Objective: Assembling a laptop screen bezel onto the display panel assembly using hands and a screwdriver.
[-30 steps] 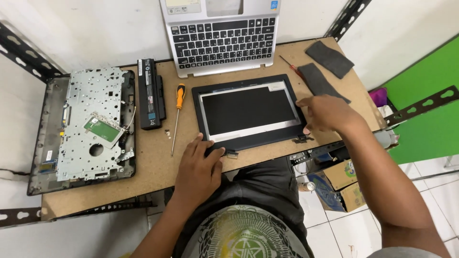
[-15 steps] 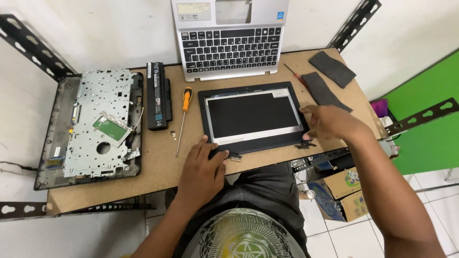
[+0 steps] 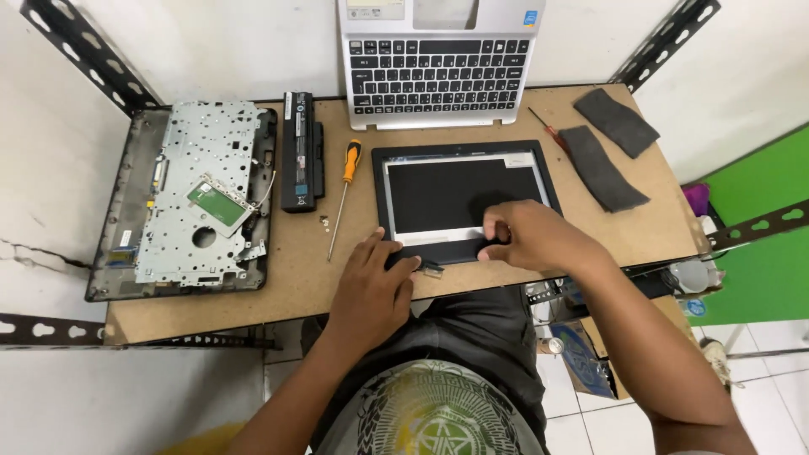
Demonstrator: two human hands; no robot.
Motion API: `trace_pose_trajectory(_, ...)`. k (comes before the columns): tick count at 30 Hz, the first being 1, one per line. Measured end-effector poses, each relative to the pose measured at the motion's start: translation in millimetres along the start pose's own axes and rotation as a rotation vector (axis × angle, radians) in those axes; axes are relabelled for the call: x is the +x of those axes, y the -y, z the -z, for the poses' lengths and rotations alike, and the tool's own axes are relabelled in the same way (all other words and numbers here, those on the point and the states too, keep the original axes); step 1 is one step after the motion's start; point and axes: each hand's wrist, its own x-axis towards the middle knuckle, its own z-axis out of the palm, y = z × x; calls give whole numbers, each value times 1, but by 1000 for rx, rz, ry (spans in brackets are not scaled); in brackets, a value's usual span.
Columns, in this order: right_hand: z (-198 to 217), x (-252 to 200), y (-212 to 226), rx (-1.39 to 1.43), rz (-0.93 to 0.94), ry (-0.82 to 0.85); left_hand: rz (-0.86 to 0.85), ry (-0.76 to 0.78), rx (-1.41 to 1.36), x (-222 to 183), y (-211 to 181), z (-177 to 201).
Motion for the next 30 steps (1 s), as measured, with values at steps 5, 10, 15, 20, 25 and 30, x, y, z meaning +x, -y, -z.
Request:
trace_pose_trajectory(5, -9, 17, -9, 34, -49, 119, -6, -1, 4, 0, 2, -2)
trace_pose_trajectory(10, -11, 28, -9, -42, -53, 171, -6, -8, -2, 1, 2, 0)
trace_pose_trajectory(15, -13, 24, -8, -62, -56, 201, -18, -27, 19, 1, 3, -4)
trace_pose_trajectory(20, -9, 18, 0, -75, -45, 186, -20, -32, 31, 0, 3, -5)
trace_pose_trajectory(25, -11, 20, 5, -24, -38, 180, -12, -22, 29, 0, 1, -5)
trace_pose_trajectory(30, -15, 23, 19, 66, 30, 136, -13, -39, 18, 1, 1, -3)
